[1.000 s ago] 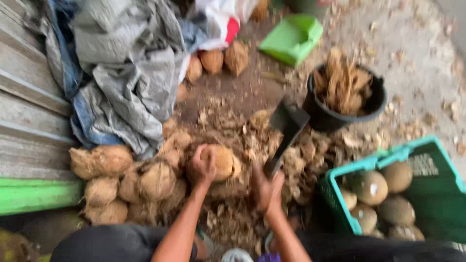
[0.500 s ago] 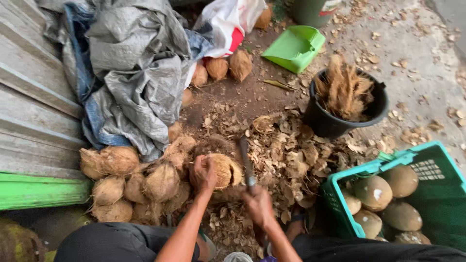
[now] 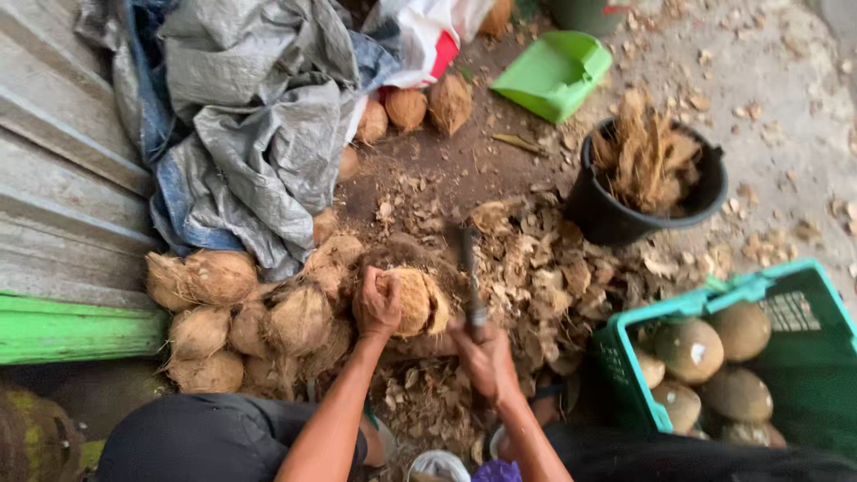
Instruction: The person sits on the ground and uses a machete to peel the husk off a coconut. They rotate the coconut and strike it repeatedly to remove the fibrous outer layer, then place the peeled coconut into a green crate.
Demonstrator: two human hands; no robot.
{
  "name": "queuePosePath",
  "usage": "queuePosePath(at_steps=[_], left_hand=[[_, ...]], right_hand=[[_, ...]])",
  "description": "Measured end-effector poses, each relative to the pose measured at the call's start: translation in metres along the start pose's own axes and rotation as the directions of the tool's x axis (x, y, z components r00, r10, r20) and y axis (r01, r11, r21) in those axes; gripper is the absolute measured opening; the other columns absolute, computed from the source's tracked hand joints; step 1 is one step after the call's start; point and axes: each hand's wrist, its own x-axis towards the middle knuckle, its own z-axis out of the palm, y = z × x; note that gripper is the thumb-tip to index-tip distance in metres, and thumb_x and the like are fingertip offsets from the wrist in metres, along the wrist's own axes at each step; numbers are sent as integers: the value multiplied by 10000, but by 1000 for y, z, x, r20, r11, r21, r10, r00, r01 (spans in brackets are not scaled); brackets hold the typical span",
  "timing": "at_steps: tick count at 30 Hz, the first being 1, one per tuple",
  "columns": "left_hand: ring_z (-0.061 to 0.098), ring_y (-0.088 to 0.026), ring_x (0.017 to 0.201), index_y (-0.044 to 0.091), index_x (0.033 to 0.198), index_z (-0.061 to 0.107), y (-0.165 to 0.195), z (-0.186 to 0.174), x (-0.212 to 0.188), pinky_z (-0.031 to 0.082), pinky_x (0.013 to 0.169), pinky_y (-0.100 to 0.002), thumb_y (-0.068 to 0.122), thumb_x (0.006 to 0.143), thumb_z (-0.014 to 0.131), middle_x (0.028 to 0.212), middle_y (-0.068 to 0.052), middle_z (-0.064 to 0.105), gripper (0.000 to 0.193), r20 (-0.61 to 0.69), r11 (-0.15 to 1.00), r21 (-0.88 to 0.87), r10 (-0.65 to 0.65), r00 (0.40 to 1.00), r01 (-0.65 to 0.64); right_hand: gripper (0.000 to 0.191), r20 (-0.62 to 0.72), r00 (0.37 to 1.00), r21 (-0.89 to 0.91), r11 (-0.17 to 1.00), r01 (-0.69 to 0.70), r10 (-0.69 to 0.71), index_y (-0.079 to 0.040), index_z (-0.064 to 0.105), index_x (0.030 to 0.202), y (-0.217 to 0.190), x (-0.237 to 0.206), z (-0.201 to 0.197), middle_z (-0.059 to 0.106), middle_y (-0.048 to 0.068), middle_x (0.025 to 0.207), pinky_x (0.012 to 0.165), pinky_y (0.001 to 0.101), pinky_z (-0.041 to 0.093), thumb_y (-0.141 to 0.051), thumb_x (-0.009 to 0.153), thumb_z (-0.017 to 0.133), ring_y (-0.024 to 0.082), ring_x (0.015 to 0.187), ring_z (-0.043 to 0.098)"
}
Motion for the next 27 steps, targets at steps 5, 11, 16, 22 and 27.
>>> queuePosePath(at_steps=[5,11,16,22,27], left_hand=[[492,-270,619,81,985,544,-7,-9,4,422,597,-450,476,1006,566,678,-111,467,397,134,974,-222,-20,991,49],[565,-247,711,78,1026,562,-6,-14,16,483,643,-454,475,1002,583,790,-120,556,398,90,984,-153,108,990,-93],[635,-244,713,100,977,538,-5,-13,13,540,686,-450,488,959,569,816,-108,605,389,154,994,-109,-1,988,18],[641,-259,773,115,990,571,-3,-13,17,533,727,-464,551,880,634,837,-93,645,454,170,998,58,-33,985,23],[634,-313,870,71,1065,628,-2,-9,10,503,762,-471,599,841,711,931,-135,643,579,129,992,-129,31,991,-14]], right_hand=[[391,-88,989,83,988,130,-123,-130,525,633,9,2,16,510,8,543,440,311,323,-294,933,714,97,466,436],[231,128,988,-312,943,119,-82,-132,692,706,25,9,14,640,9,587,520,291,453,-273,871,772,103,559,596],[459,-26,996,-38,996,80,-81,22,581,733,11,11,10,560,113,615,498,437,371,-318,1009,717,264,529,483],[164,103,988,-307,948,-80,117,-81,707,914,19,12,20,688,71,694,584,412,519,-243,893,686,211,615,650],[261,26,999,-305,952,-21,31,-10,674,852,12,24,3,608,85,643,523,398,445,-256,929,711,212,568,569]])
